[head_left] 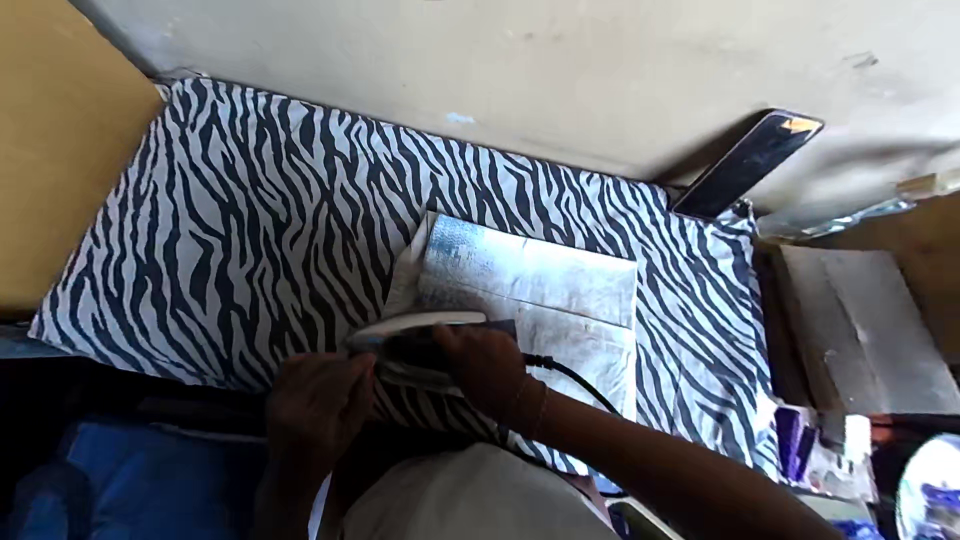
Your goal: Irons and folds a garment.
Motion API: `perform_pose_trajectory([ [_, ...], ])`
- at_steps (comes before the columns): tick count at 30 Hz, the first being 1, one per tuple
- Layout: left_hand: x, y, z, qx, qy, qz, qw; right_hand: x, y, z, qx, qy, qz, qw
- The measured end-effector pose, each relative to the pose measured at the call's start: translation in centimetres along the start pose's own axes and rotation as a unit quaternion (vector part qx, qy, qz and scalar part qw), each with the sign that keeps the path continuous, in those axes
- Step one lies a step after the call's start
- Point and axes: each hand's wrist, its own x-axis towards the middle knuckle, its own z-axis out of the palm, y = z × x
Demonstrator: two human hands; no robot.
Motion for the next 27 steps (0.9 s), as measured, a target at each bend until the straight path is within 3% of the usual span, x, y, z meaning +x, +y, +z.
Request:
perform_pose_trajectory([
  [3,2.1,-0.2,-1.4,0.007,0.023,0.023,0.999,-2.9,2.7,2.8,-0.006,0.116,-0.004,0.993],
  [6,0.6,-1.5,-2.7,0.005,0.01,-0.012,1.0,-6.5,7.4,2.6,-0.01,0.131,0.158,0.979],
  [8,-1.0,-2.2,-3.0,-0.032,-0.005,-0.073,0.997,-8.5,9.2,2.4,-0.008,0.135,0.2,0.971],
  [10,-1.3,-1.8,-2.7,-0.077,-0.018,-0.121,0.989,-8.6,8.2,3.0,0.001,0.16,0.172,0.972],
  [12,0.4,-0.3,-1.4,-0.078,-0.05,-0.111,0.99,-6.7,5.6,3.5,0.013,0.189,0.12,0.974],
  [16,5.0,3.0,1.5,-0.03,-0.1,-0.032,0.994,-3.5,2.1,0.6,0.08,0.011,0.086,0.993],
  [18,6.2,2.7,2.8,-0.036,-0.134,-0.046,0.989,-5.2,4.5,1.0,0.084,0.044,0.115,0.989],
  [21,6.3,0.8,5.2,-0.049,-0.222,-0.121,0.966,-11.2,12.3,3.8,0.062,0.161,0.22,0.96],
  [24,6.1,-0.3,7.4,-0.063,-0.291,-0.184,0.937,-17.9,19.6,5.4,0.052,0.176,0.322,0.929],
  [27,6.5,0.3,8.7,-0.073,-0.283,-0.215,0.932,-18.9,20.4,5.1,0.054,0.158,0.322,0.932],
])
